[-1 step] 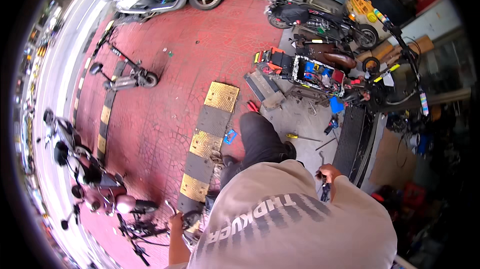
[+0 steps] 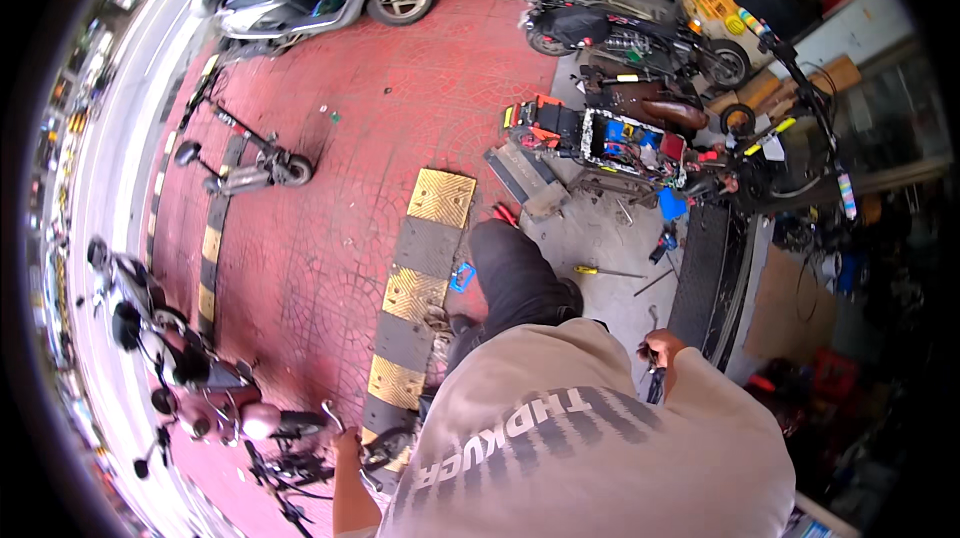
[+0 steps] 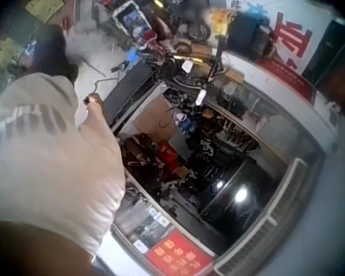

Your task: The person works on the internal wiring and structural components of an electric scooter using pliers and a wrench, then walks into a workshop to retrieve another tool.

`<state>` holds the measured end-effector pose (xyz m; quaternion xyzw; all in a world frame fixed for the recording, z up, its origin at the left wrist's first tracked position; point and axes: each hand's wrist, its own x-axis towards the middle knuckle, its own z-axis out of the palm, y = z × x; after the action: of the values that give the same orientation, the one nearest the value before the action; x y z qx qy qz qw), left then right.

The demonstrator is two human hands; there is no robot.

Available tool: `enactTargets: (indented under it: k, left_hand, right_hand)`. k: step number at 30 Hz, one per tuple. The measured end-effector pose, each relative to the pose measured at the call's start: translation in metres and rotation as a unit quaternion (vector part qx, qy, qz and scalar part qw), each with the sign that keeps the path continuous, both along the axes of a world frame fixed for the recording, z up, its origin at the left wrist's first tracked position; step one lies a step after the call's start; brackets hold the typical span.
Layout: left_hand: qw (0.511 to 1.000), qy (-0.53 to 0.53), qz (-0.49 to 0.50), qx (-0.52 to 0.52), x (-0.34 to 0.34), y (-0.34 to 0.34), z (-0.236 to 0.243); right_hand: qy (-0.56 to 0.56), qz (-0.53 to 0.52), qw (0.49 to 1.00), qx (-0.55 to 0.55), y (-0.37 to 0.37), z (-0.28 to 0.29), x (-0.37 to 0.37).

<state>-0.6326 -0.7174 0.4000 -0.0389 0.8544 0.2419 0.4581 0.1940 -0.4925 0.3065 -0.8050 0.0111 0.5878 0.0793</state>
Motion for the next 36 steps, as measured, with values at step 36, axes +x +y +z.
enactTargets:
  k: [36]
  left_hand:
    - [-0.227,0.029,-0.844,0.484,0.653,0.980,-0.230]
  right_hand:
    - [-0.121,-0.512,0.832,0.174,0.559,-0.243,-0.455]
